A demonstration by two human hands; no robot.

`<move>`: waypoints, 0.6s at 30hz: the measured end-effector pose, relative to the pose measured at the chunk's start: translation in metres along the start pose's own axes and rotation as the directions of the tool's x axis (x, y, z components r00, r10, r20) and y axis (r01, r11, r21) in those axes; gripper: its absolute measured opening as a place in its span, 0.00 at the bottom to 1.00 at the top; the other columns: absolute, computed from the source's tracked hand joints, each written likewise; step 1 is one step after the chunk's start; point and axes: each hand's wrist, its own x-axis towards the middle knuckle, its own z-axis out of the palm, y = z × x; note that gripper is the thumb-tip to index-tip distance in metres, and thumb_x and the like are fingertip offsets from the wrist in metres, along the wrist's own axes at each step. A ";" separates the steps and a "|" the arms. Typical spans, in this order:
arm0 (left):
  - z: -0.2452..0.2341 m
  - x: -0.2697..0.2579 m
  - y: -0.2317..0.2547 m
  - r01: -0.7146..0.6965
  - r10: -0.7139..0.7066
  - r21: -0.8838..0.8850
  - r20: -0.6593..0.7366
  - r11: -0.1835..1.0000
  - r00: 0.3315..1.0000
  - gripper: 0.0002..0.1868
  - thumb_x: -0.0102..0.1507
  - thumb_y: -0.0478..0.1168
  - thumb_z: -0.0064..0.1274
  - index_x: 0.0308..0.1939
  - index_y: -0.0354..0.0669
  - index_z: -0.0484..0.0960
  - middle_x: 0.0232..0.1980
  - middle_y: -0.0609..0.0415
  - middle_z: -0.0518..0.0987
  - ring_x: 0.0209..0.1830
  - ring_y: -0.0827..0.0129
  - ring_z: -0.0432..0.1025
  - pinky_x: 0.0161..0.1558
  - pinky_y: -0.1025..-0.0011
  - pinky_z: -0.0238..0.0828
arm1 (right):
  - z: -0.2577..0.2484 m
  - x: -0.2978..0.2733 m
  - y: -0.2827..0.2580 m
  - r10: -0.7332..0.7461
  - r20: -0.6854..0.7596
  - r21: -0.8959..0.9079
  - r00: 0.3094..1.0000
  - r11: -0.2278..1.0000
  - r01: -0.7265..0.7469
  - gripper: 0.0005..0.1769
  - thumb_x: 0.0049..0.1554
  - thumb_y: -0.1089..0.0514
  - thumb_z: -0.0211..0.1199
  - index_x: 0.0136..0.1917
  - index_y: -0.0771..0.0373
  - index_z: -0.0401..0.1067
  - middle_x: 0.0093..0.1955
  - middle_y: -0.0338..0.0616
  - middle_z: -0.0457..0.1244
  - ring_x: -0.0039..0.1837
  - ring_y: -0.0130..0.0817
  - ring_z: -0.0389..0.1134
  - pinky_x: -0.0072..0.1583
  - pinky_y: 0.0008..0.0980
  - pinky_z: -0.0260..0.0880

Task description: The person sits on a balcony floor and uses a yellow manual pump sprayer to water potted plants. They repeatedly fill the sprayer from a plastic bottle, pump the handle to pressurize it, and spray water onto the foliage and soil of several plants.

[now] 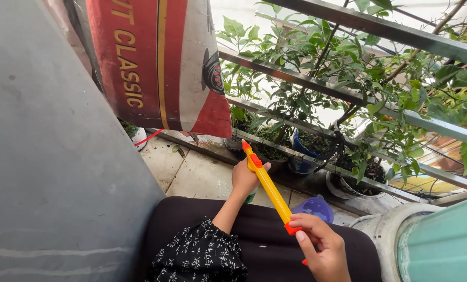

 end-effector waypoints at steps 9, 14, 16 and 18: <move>-0.011 -0.007 0.017 0.044 -0.044 -0.014 0.057 0.999 0.997 0.20 0.56 0.62 0.52 0.30 0.52 0.74 0.30 0.61 0.78 0.33 0.66 0.73 0.33 0.66 0.66 | -0.024 0.005 0.002 0.521 -0.026 -0.105 0.853 0.847 -0.520 0.07 0.46 0.60 0.70 0.36 0.66 0.84 0.29 0.44 0.73 0.34 0.30 0.75 0.42 0.23 0.73; -0.008 -0.005 0.013 0.013 -0.011 -0.033 0.050 0.999 0.999 0.21 0.56 0.62 0.54 0.26 0.51 0.71 0.27 0.62 0.76 0.29 0.68 0.71 0.31 0.67 0.64 | -0.018 0.005 0.005 0.545 0.007 -0.169 0.838 0.827 -0.536 0.09 0.46 0.57 0.71 0.31 0.65 0.82 0.18 0.44 0.66 0.27 0.31 0.69 0.39 0.25 0.71; -0.008 -0.004 0.013 0.007 -0.004 -0.055 0.048 0.998 0.999 0.22 0.56 0.62 0.54 0.25 0.51 0.70 0.26 0.62 0.75 0.28 0.70 0.70 0.30 0.68 0.63 | -0.018 0.005 0.006 0.525 0.014 -0.182 0.851 0.838 -0.514 0.11 0.46 0.55 0.71 0.29 0.65 0.82 0.17 0.43 0.65 0.26 0.30 0.67 0.37 0.25 0.68; -0.008 -0.004 0.012 0.005 -0.004 -0.016 0.061 1.000 0.998 0.22 0.57 0.64 0.52 0.26 0.51 0.72 0.27 0.62 0.75 0.28 0.68 0.71 0.30 0.67 0.63 | -0.018 0.004 0.007 0.522 0.030 -0.144 0.852 0.846 -0.513 0.14 0.46 0.56 0.71 0.27 0.69 0.81 0.20 0.45 0.66 0.27 0.30 0.66 0.35 0.25 0.65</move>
